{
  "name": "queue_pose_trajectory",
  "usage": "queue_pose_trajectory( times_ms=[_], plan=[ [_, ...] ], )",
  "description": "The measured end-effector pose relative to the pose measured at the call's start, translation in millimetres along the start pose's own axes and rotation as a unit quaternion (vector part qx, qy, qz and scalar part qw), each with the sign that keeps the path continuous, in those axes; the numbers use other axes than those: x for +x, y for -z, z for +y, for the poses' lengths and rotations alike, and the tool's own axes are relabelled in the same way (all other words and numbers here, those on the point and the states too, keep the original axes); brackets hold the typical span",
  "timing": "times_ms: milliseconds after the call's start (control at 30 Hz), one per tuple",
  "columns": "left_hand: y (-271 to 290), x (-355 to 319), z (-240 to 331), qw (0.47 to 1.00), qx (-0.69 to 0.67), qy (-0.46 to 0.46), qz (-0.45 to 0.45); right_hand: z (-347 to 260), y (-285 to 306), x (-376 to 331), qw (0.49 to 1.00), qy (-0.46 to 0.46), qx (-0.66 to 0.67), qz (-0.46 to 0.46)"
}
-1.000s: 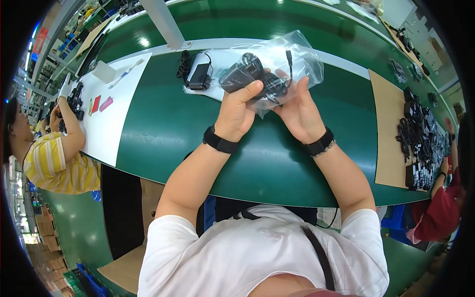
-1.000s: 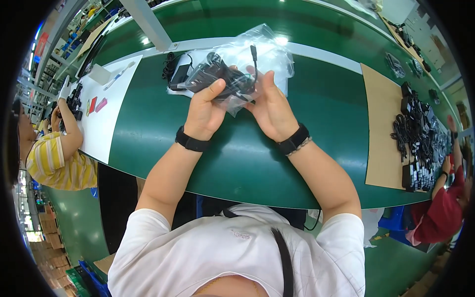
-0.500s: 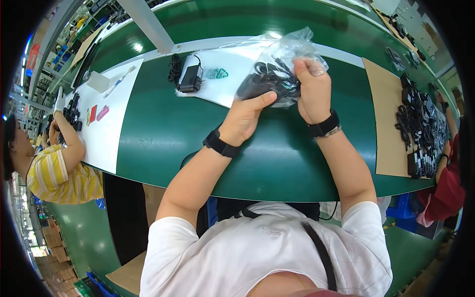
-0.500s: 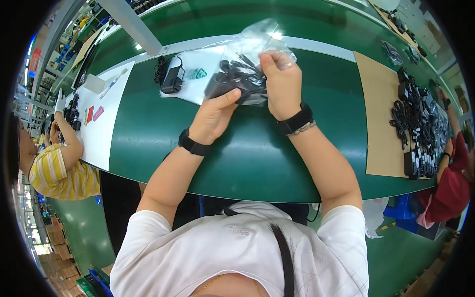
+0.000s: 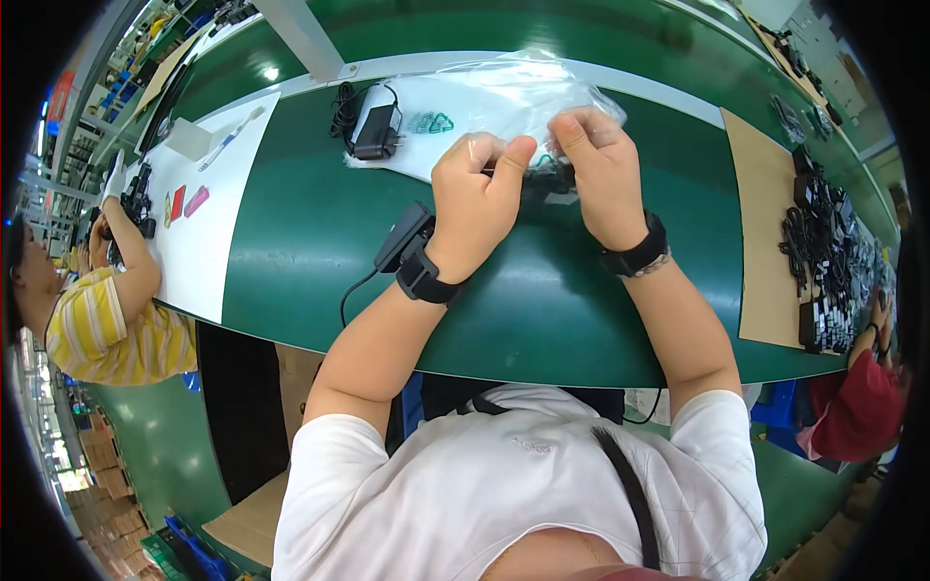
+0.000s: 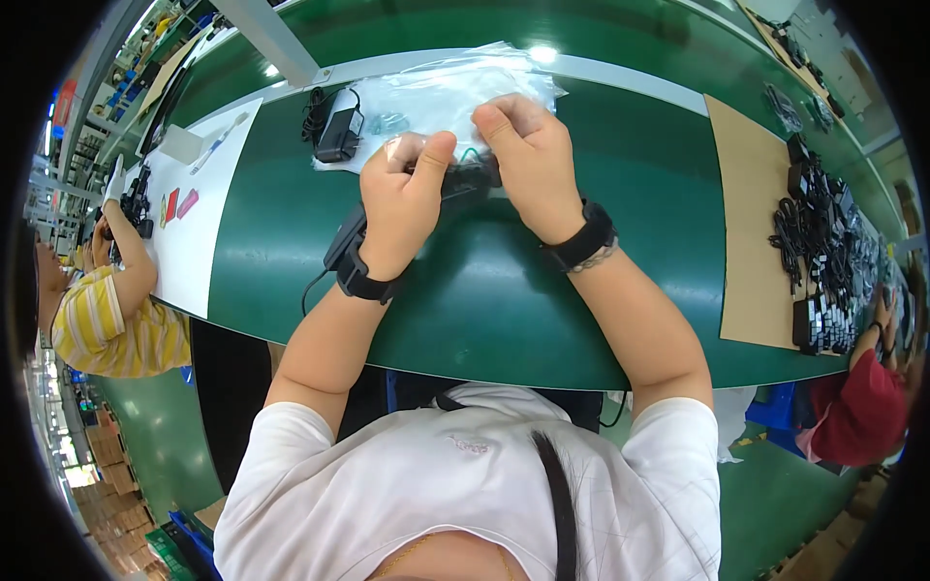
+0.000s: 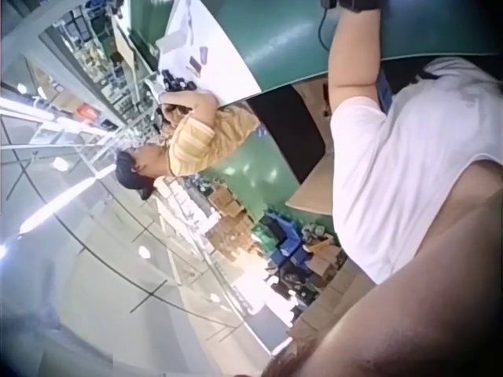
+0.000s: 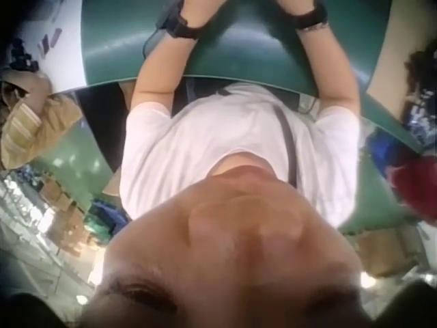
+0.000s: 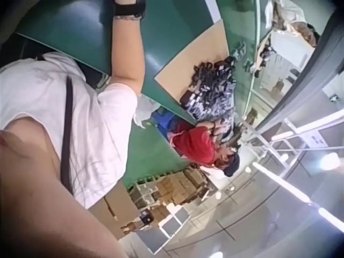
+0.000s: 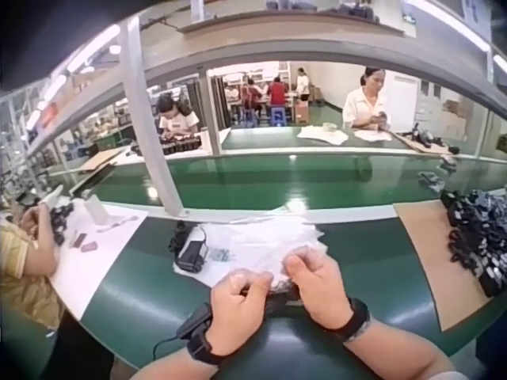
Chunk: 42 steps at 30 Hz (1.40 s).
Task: The person packages power adapters by hand, winding the cord around each adapter, placing it into a plastic bag, and setting the bagged item aside. This process is repeated for multiple units.
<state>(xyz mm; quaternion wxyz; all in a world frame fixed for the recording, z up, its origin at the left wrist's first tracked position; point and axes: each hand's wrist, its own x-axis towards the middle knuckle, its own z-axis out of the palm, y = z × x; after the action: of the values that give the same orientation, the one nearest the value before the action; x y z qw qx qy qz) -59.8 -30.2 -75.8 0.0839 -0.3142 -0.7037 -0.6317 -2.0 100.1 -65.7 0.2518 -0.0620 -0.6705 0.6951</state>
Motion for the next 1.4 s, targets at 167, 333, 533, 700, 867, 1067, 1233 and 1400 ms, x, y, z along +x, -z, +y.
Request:
queue_pose_trajectory(
  times_ms=[167,333,533,700,867,1067,1233,1400],
  plan=[
    [10.7,5.8,9.7,0.972,0.07,-0.207,0.09,-11.4,4.4,-3.5,0.97,-0.129,-0.007,-0.206],
    [19.0,2.2,7.7,0.993,0.035,-0.109,0.006,-5.1,1.8,-9.7,0.972,-0.142,0.087,-0.165],
    [12.2,12.1,9.1,0.92,-0.302,0.248,0.017,2.5,2.3,-8.4,0.996,-0.069,-0.016,-0.058],
    [14.3,21.2,4.3,0.883,-0.348,0.312,-0.04,-0.1,13.2,-2.1,0.988,0.092,-0.079,-0.095],
    [23.8,17.3,5.2,0.987,-0.064,0.142,-0.037,-26.0,11.0,9.0,0.98,-0.025,-0.046,-0.193],
    [30.5,12.9,4.5,0.992,0.025,0.125,0.018,-11.8,18.8,36.7,0.918,-0.195,0.099,-0.332],
    [41.2,22.7,-10.0,0.962,0.187,-0.154,0.122,2.0,72.1,135.2,0.974,-0.072,-0.166,-0.136],
    [31.7,25.4,-7.2,0.938,0.262,-0.202,0.106,105.3,178.4,224.0,0.645,0.126,-0.751,0.07]
  ],
)
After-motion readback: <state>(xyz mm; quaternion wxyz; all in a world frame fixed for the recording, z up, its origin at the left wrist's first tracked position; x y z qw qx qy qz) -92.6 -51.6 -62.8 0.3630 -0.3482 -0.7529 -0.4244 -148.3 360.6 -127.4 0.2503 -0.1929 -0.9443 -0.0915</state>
